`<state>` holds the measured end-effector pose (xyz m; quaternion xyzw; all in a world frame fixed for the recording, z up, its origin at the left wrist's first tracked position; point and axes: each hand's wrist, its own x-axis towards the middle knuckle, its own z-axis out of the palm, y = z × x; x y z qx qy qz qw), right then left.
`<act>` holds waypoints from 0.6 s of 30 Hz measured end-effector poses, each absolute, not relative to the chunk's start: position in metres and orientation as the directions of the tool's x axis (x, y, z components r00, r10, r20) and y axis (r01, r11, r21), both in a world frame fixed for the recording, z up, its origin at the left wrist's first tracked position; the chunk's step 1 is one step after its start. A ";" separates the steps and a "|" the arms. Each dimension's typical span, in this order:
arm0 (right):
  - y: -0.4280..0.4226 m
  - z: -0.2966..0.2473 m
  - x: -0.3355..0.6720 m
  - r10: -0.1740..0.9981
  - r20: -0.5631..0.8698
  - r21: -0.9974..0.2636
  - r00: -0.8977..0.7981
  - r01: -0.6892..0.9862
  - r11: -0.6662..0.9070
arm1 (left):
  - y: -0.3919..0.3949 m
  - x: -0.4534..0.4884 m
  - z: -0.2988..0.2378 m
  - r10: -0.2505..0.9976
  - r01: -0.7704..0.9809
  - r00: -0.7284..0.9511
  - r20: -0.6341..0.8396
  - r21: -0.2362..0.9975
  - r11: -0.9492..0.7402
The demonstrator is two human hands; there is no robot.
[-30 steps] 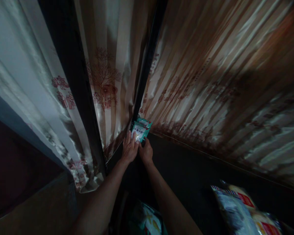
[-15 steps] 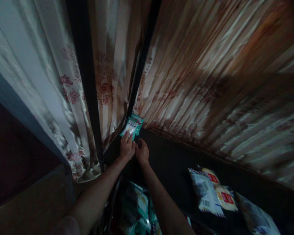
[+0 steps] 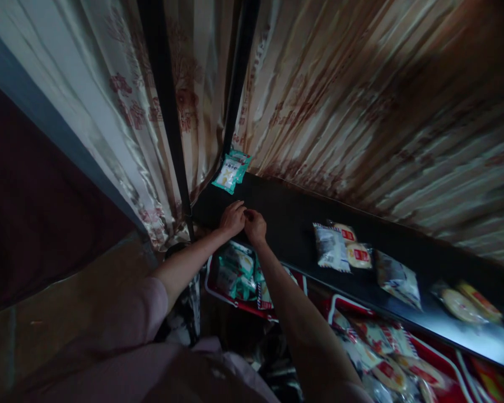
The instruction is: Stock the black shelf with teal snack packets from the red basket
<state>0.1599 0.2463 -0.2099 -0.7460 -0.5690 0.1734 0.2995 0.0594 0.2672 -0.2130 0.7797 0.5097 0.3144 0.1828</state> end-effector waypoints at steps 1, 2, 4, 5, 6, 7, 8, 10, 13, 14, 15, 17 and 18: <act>0.242 -0.209 0.160 0.952 0.074 -0.644 0.298 0.743 -0.182 | 0.263 0.060 -0.211 0.915 0.680 0.286 0.285 0.613 -0.403; 0.238 -0.209 0.160 0.951 0.070 -0.647 0.302 0.740 -0.187 | 0.259 0.060 -0.210 0.920 0.678 0.287 0.267 0.622 -0.392; 0.229 -0.209 0.160 0.948 0.072 -0.657 0.310 0.730 -0.189 | 0.251 0.061 -0.208 0.928 0.672 0.289 0.237 0.640 -0.372; 0.225 -0.210 0.160 0.946 0.074 -0.665 0.315 0.723 -0.189 | 0.247 0.061 -0.208 0.930 0.669 0.292 0.222 0.647 -0.365; 0.220 -0.210 0.160 0.944 0.073 -0.673 0.322 0.715 -0.191 | 0.243 0.061 -0.208 0.932 0.667 0.296 0.209 0.653 -0.359; 0.215 -0.211 0.161 0.942 0.070 -0.681 0.327 0.706 -0.195 | 0.239 0.061 -0.209 0.933 0.665 0.301 0.198 0.657 -0.354; 0.211 -0.211 0.161 0.941 0.065 -0.687 0.331 0.699 -0.199 | 0.235 0.061 -0.210 0.932 0.662 0.307 0.190 0.662 -0.353; 0.201 -0.211 0.161 0.940 0.055 -0.697 0.337 0.687 -0.205 | 0.226 0.061 -0.212 0.929 0.650 0.321 0.186 0.670 -0.358; 0.185 -0.211 0.160 0.940 0.074 -0.709 0.332 0.681 -0.184 | 0.211 0.061 -0.216 0.930 0.638 0.309 0.196 0.682 -0.356; 0.180 -0.211 0.159 0.940 0.092 -0.714 0.329 0.680 -0.168 | 0.204 0.061 -0.217 0.932 0.637 0.299 0.202 0.685 -0.353; 0.173 -0.211 0.158 0.939 0.112 -0.719 0.324 0.679 -0.149 | 0.197 0.060 -0.218 0.932 0.634 0.294 0.212 0.687 -0.356; 0.160 -0.213 0.156 0.939 0.151 -0.731 0.310 0.675 -0.105 | 0.182 0.058 -0.220 0.931 0.629 0.282 0.234 0.688 -0.363; 0.153 -0.214 0.155 0.939 0.167 -0.736 0.302 0.671 -0.085 | 0.174 0.056 -0.222 0.929 0.625 0.275 0.248 0.688 -0.368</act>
